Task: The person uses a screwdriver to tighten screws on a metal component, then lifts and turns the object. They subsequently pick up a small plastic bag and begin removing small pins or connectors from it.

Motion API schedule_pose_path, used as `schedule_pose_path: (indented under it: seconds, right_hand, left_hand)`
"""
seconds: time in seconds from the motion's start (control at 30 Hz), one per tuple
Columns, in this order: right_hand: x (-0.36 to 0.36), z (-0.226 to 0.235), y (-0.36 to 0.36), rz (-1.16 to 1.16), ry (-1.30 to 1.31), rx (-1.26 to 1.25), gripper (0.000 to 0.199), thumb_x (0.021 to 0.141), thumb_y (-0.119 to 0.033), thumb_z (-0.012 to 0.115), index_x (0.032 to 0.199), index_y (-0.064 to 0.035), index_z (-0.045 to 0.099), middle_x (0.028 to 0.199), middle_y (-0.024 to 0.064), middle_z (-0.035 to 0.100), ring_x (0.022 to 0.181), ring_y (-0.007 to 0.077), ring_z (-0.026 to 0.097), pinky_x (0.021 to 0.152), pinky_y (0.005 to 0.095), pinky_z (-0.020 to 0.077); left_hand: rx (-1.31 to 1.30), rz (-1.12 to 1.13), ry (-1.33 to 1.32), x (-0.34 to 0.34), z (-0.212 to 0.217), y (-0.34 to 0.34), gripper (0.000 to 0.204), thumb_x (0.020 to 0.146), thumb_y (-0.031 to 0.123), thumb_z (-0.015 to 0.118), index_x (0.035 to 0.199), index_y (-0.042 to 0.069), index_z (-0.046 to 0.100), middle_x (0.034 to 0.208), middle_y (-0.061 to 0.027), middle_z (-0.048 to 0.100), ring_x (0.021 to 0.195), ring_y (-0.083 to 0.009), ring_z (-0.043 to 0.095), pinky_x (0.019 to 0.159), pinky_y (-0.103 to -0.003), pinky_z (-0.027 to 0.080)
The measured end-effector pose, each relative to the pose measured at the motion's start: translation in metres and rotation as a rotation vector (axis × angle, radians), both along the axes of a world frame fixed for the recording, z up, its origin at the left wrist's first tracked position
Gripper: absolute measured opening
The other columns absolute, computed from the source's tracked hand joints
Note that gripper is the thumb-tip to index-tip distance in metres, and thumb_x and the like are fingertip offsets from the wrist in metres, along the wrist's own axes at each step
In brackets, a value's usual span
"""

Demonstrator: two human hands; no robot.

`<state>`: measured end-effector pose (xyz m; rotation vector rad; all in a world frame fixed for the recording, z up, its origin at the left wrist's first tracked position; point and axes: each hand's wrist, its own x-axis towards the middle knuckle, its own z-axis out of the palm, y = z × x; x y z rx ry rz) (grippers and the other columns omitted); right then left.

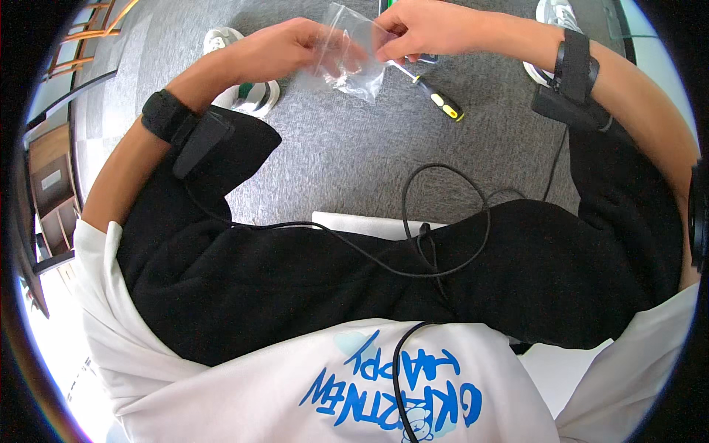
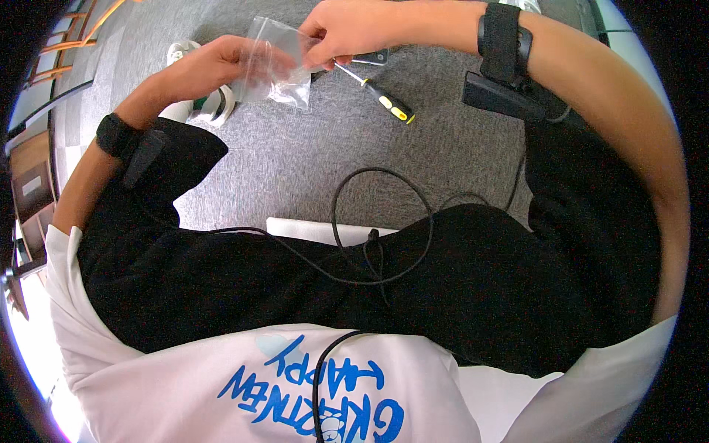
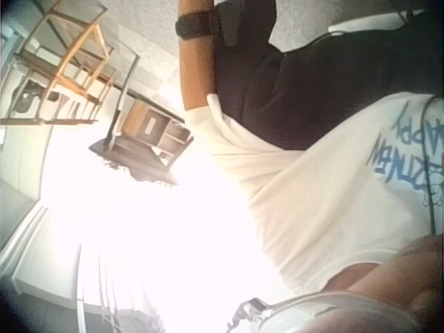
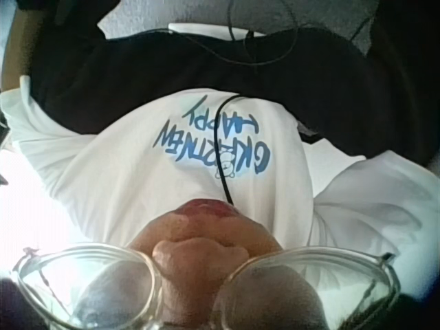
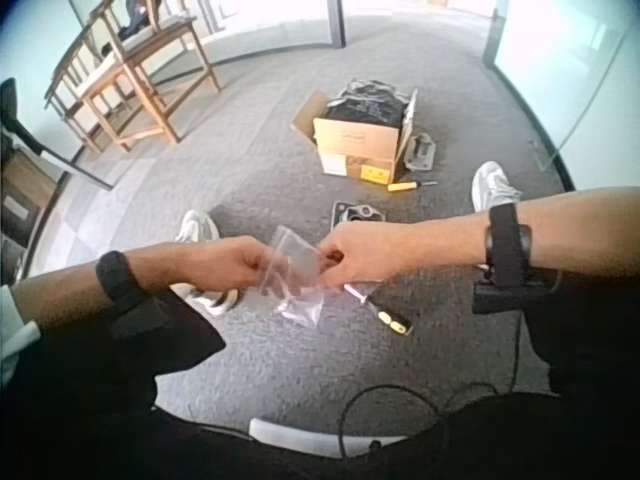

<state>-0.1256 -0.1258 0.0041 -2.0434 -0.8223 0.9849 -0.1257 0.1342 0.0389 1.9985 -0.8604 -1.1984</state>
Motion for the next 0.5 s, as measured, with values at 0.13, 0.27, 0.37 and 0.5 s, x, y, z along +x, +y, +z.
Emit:
schedule_pose_path:
  seconds: [0.13, 0.27, 0.37, 0.5]
  right_hand:
    - [0.002, -0.007, -0.004, -0.034, -0.026, 0.061, 0.031, 0.090, -0.028, 0.073, 0.099, 0.0020, 0.074, 0.083, 0.0103, 0.074, 0.075, 0.0178, 0.068, 0.070, 0.0352, 0.0528]
    - [0.007, -0.015, -0.008, -0.091, -0.090, 0.088, 0.031, 0.089, -0.027, 0.076, 0.099, 0.0022, 0.074, 0.082, 0.0091, 0.073, 0.076, 0.0167, 0.066, 0.070, 0.0350, 0.0527]
    - [0.008, -0.007, -0.011, -0.120, -0.052, -0.009, 0.032, 0.087, -0.027, 0.078, 0.100, 0.0021, 0.074, 0.082, 0.0087, 0.073, 0.076, 0.0171, 0.066, 0.071, 0.0349, 0.0528]
    - [0.005, -0.013, -0.006, -0.088, -0.055, 0.068, 0.033, 0.086, -0.027, 0.079, 0.101, 0.0018, 0.074, 0.083, 0.0086, 0.073, 0.077, 0.0173, 0.066, 0.071, 0.0346, 0.0528]
  left_hand:
    - [0.018, 0.015, 0.027, 0.006, -0.002, 0.003, 0.037, 0.104, 0.002, 0.050, 0.137, 0.006, 0.066, 0.128, -0.0097, 0.070, 0.119, -0.0191, 0.065, 0.110, -0.037, 0.048]
    - [-0.056, 0.051, -0.098, 0.006, -0.007, 0.005, 0.049, 0.091, -0.002, 0.046, 0.135, 0.005, 0.067, 0.126, -0.0124, 0.071, 0.110, -0.0231, 0.069, 0.102, -0.039, 0.053]
    - [-0.091, 0.134, -0.061, 0.008, -0.004, 0.009, 0.045, 0.094, 0.000, 0.046, 0.134, 0.004, 0.067, 0.128, -0.0125, 0.070, 0.118, -0.0221, 0.065, 0.105, -0.038, 0.050]
    - [-0.236, 0.273, 0.097, 0.007, 0.007, 0.008, 0.034, 0.103, 0.015, 0.051, 0.130, 0.005, 0.069, 0.123, -0.0116, 0.070, 0.117, -0.0209, 0.065, 0.106, -0.036, 0.048]
